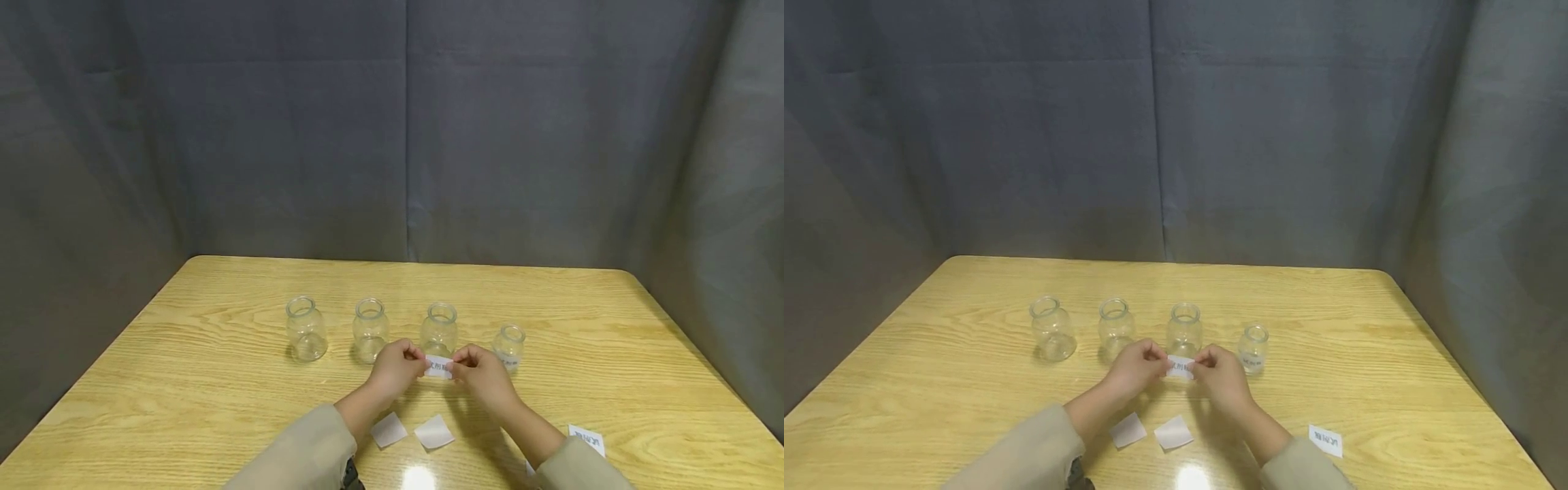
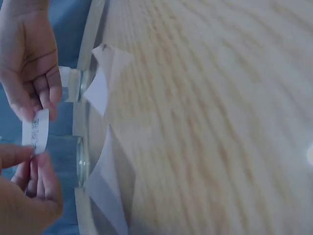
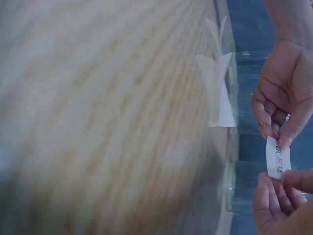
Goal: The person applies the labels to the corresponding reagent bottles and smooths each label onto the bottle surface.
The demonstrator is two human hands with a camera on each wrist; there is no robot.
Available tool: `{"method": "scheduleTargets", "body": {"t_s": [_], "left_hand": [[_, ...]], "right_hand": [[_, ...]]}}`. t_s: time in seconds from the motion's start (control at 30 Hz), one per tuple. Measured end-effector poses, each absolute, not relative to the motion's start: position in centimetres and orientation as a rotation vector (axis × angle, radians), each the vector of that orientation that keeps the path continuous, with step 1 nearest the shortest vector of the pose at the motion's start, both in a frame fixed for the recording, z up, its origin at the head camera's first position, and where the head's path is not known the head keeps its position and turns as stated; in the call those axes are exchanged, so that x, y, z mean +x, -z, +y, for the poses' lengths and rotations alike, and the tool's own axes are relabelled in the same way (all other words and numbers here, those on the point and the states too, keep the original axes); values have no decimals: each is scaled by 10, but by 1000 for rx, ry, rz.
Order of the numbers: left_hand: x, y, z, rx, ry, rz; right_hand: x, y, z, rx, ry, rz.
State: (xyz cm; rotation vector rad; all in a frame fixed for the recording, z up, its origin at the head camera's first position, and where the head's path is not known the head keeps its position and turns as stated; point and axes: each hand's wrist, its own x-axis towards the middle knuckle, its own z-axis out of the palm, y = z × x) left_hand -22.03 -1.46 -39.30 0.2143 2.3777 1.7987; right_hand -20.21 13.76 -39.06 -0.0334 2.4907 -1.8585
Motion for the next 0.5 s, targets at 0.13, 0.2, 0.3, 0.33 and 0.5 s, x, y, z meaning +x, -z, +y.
{"method": "scheduleTargets", "body": {"t_s": [0.13, 0.2, 0.3, 0.33, 0.5], "left_hand": [[-223, 395, -8, 217, -1708, 2499], [-224, 395, -7, 226, -1663, 2564], [-225, 395, -6, 227, -1629, 2628], [-225, 395, -5, 230, -1617, 2653], [-224, 394, -2, 222, -1584, 2734]], "right_hand": [[-206, 394, 137, 56, 1838, 2561], [-207, 394, 137, 63, 1811, 2594], [-209, 393, 136, 68, 1763, 2641], [-209, 392, 136, 68, 1755, 2650], [-214, 392, 136, 81, 1759, 2653]]}}
